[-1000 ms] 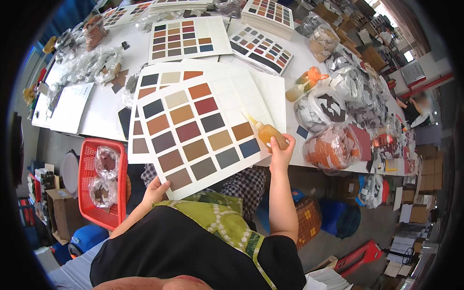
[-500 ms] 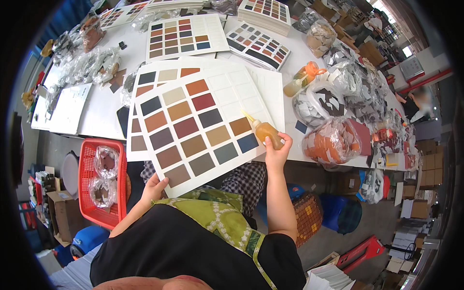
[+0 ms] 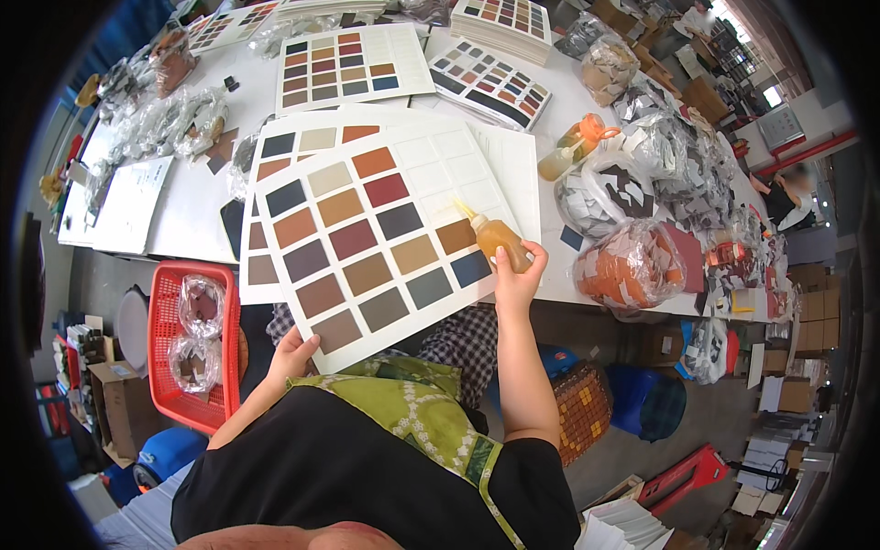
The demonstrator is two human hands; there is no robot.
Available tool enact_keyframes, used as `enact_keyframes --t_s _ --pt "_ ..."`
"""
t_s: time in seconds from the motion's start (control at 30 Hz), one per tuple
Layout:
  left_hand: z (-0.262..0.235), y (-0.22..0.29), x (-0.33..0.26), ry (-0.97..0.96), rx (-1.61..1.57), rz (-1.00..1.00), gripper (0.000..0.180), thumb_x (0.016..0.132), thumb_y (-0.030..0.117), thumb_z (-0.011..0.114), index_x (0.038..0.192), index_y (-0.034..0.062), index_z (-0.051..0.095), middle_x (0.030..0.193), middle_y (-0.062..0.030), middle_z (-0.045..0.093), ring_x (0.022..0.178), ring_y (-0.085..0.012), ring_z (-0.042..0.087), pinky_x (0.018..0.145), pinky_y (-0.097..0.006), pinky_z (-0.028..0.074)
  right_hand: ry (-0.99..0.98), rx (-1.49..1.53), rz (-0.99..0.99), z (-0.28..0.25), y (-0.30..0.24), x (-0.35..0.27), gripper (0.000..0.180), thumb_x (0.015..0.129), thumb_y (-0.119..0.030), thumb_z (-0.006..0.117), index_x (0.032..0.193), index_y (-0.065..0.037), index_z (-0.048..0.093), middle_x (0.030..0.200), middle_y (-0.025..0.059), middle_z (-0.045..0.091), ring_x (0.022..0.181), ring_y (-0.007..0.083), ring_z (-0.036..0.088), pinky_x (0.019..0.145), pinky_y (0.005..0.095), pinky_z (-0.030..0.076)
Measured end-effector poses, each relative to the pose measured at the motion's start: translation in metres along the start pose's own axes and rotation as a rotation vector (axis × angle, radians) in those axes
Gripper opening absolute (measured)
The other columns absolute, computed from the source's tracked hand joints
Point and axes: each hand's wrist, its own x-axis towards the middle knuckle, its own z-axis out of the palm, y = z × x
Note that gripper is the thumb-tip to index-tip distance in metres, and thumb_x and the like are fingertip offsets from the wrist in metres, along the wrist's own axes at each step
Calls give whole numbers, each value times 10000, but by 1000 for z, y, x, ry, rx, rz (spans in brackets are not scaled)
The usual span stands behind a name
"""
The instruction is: Checking and applying adhesive to swatch cards on a factory assembly line.
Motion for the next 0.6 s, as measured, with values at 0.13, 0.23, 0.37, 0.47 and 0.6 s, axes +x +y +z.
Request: enact_keyframes --t_s 0.13,0.23,0.37,0.47,0.6 --pt "-2 -4 1 10 0 11 264 922 170 505 1162 60 493 842 -15 617 506 -69 544 403 -192 435 -82 -247 -279 -6 23 5 411 816 -89 654 1120 -105 378 1106 108 454 868 180 555 647 271 516" --pt "-1 -3 0 13 16 -1 260 922 173 507 1156 59 495 837 -15 615 505 -69 543 405 -194 435 -152 -60 -43 5 -3 -2 414 814 -87 655 1121 -107 378 1098 110 460 869 182 555 652 272 511" --pt "2 3 -2 10 11 -11 258 922 177 510 1151 59 497 831 -12 614 503 -69 541 408 -195 431 -25 41 115 21 -17 12 401 818 -82 648 1116 -105 381 1081 108 476 873 183 556 652 261 501" --pt "-1 -1 -1 -5 15 -7 261 921 179 515 1151 58 497 830 -7 615 509 -64 538 419 -192 426 -27 -68 -66 26 -5 26 403 820 -100 651 1116 -104 377 1081 104 489 873 175 557 637 252 495" --pt "7 0 0 27 -4 71 257 920 169 521 1149 54 500 847 9 616 541 -38 525 448 -179 409 -45 -468 -383 14 27 37 407 816 -92 654 1113 -102 376 1077 101 487 880 167 552 650 258 498"
